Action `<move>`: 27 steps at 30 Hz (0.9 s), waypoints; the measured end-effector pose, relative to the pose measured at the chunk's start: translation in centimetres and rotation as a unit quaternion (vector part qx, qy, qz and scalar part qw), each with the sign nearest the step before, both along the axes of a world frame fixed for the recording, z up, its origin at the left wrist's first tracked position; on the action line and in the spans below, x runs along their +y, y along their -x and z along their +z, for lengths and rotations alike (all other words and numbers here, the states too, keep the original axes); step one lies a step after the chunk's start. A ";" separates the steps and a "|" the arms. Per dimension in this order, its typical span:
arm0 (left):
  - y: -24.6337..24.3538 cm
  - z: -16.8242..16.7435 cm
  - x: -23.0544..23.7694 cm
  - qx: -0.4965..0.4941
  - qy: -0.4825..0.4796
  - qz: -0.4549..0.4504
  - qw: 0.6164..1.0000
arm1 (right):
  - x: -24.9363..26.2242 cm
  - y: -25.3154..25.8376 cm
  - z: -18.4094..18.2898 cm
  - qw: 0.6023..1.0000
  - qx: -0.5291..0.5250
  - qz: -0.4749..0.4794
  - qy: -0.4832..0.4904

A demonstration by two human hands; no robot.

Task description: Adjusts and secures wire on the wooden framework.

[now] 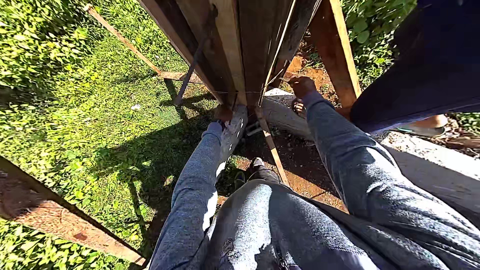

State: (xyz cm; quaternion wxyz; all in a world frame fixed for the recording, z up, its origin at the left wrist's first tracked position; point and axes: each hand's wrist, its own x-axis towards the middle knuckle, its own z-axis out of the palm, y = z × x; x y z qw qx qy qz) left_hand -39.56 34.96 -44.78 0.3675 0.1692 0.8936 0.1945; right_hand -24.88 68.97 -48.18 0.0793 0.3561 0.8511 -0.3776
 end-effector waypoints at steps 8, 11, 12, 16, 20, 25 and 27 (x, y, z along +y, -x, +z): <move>1.4 -2.9 -0.6 0.029 -0.021 0.014 0.999 | 0.3 0.3 -1.0 1.000 -0.018 -0.025 0.002; 2.0 -2.4 -0.8 0.024 -0.029 0.009 0.999 | 0.5 0.4 -1.0 0.999 -0.019 -0.027 0.001; 1.9 -2.1 -0.9 0.023 -0.033 0.007 0.999 | 0.4 0.3 -1.0 1.000 -0.013 -0.025 0.005; 2.4 -2.4 -1.3 0.013 -0.055 0.009 0.998 | 0.4 -0.1 -0.5 0.999 0.009 -0.031 0.012; 2.5 -2.0 -1.5 0.005 -0.067 0.013 0.998 | 0.9 -0.1 -0.1 0.999 0.006 -0.048 0.022; 2.5 -1.2 -1.4 0.008 -0.071 0.018 0.997 | 1.4 -0.1 1.0 0.995 0.005 -0.061 0.077; 2.7 -1.1 -1.4 -0.005 -0.073 0.022 0.997 | 2.0 0.1 0.5 0.992 0.007 -0.071 0.100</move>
